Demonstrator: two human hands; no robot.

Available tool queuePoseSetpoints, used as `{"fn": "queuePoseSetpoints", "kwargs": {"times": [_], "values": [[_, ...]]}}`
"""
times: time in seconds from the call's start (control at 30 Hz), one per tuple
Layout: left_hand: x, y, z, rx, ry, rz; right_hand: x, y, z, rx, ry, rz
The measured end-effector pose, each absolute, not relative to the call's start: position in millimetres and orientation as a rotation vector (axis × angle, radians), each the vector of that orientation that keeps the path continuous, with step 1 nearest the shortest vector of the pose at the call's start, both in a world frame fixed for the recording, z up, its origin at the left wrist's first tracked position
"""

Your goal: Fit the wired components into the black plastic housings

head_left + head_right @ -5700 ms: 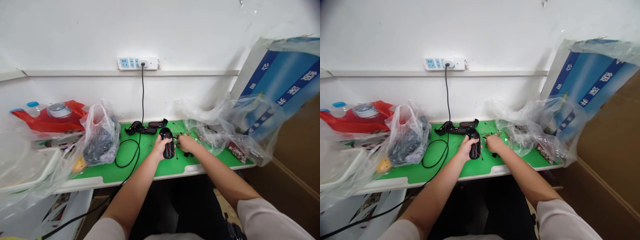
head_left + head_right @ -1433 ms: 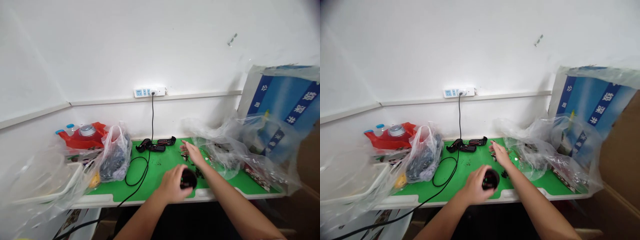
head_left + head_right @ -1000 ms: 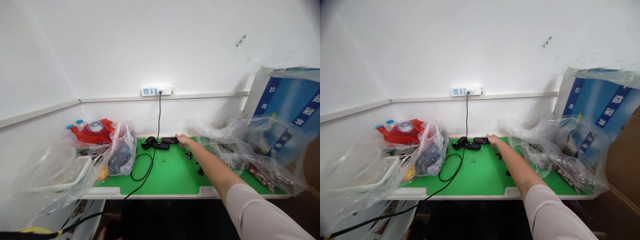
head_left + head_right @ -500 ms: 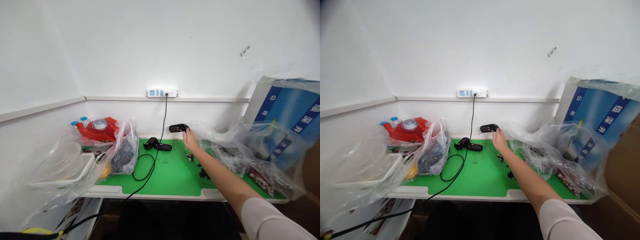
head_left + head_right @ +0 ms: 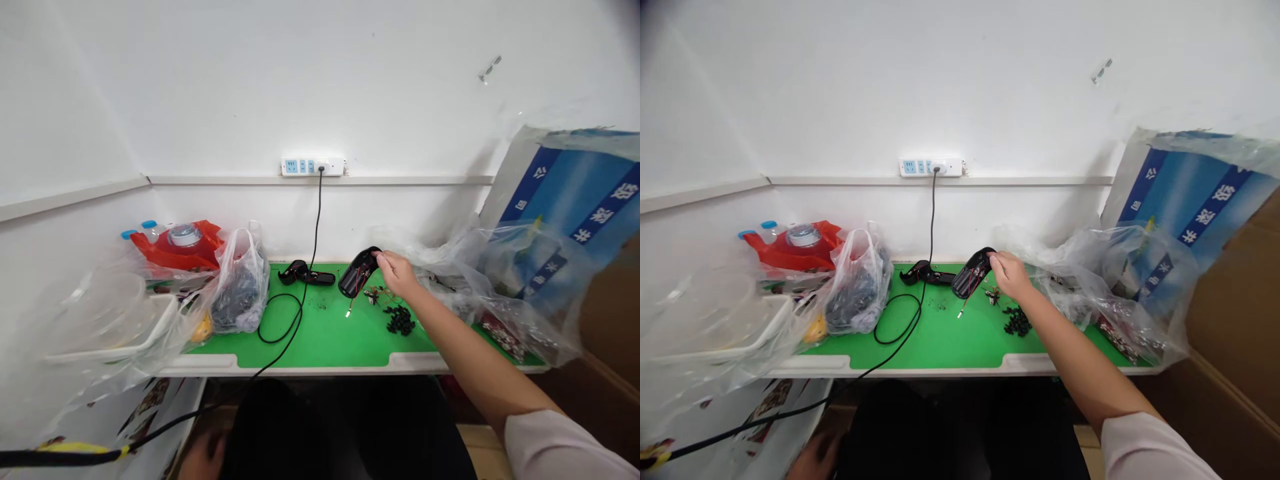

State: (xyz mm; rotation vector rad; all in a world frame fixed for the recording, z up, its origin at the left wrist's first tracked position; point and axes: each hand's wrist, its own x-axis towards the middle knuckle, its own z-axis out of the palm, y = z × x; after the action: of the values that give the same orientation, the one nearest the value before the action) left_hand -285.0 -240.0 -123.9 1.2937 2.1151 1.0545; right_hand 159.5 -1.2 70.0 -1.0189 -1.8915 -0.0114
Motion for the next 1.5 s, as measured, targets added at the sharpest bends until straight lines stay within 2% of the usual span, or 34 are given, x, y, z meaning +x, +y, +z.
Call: {"fn": "queuePoseSetpoints", "kwargs": {"times": [0.13,0.27,0.4,0.6,0.83,1.1,1.5], "values": [[-205.4,-203.7,-62.0,1.288,1.544,0.974,166.3,-21.8,71.5,-0.888,-2.011,0.001],[-106.7,-163.0,3.6,1.109,0.939,1.177,161.9,-35.6,74.8,-0.79,-2.143,-0.004],[-43.3,-107.8,29.0,0.852,0.664,1.191,156.1,-41.3,75.4,-0.803,-2.211,-0.024],[-4.4,-45.9,26.1,0.839,0.536,0.979,167.5,-26.0,54.6,-0.979,-2.01,0.064],[1.1,-13.2,2.2,0.829,0.69,1.079,163.0,0.1,10.6,-0.915,-1.788,0.363],[-7.6,-8.9,-1.6,0.832,0.758,1.106,152.1,2.7,-2.9,-0.94,-1.771,0.504],[-12.2,-17.1,6.7,0.793,0.506,0.9,154.7,-5.6,-5.8,-0.927,-1.786,0.459]]}}
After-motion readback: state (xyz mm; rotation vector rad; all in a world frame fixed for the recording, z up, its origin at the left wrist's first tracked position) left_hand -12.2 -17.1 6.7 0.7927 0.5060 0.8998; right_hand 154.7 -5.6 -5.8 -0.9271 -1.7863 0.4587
